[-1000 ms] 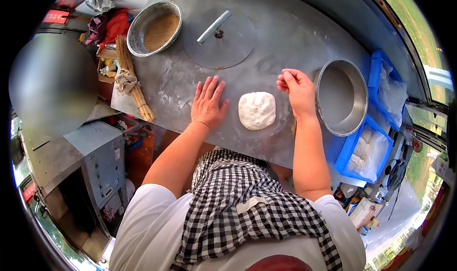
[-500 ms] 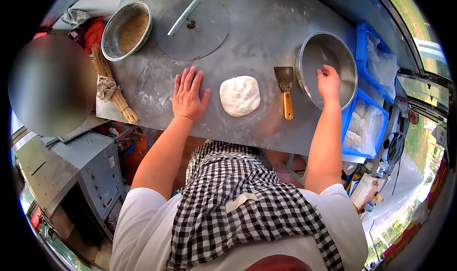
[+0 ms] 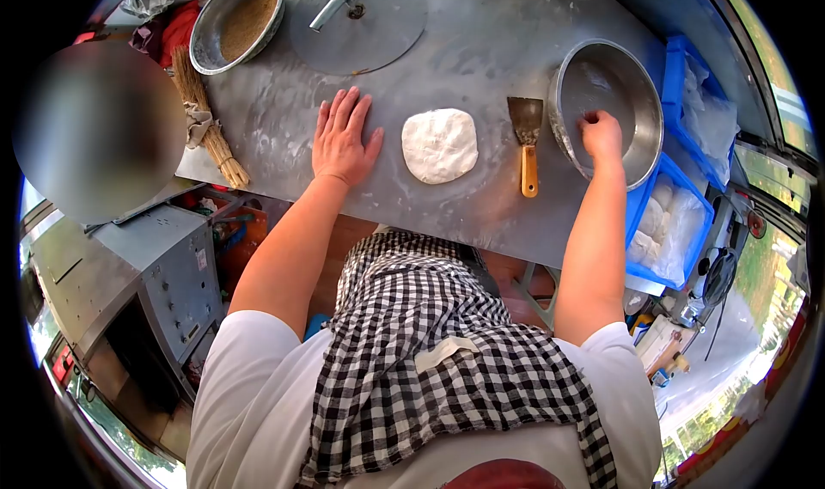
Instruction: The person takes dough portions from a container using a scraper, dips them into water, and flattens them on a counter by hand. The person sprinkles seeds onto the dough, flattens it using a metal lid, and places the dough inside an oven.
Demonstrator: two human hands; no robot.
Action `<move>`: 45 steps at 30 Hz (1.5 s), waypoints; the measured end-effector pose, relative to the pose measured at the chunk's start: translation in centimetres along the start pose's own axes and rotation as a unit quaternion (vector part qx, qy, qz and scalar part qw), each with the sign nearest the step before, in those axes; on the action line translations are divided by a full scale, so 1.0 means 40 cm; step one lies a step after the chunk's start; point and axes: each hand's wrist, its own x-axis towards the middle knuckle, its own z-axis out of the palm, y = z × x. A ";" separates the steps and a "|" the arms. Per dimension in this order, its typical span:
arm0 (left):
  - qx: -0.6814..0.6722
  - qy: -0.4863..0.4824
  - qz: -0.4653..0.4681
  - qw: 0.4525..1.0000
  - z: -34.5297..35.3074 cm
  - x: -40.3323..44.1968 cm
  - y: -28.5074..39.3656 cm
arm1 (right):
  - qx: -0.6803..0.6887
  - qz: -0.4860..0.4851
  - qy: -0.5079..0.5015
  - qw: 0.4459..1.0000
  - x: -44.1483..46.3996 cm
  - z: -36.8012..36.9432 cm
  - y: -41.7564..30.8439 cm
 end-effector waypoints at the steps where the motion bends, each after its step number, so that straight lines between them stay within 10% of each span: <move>1: 0.002 0.001 -0.003 1.000 0.001 0.001 -0.003 | 0.079 0.028 -0.034 0.996 0.002 -0.007 -0.005; 8: 0.000 0.011 0.000 1.000 -0.004 0.001 0.002 | 0.420 -0.078 -0.045 0.903 -0.240 -0.076 -0.241; 13: -0.003 0.020 -0.007 1.000 -0.002 -0.001 0.005 | 0.471 -0.062 -0.264 0.840 -0.383 0.080 -0.366; 45: -0.242 0.062 -0.011 0.968 -0.055 -0.015 -0.120 | 0.204 -0.129 -0.070 0.968 -0.476 0.183 -0.439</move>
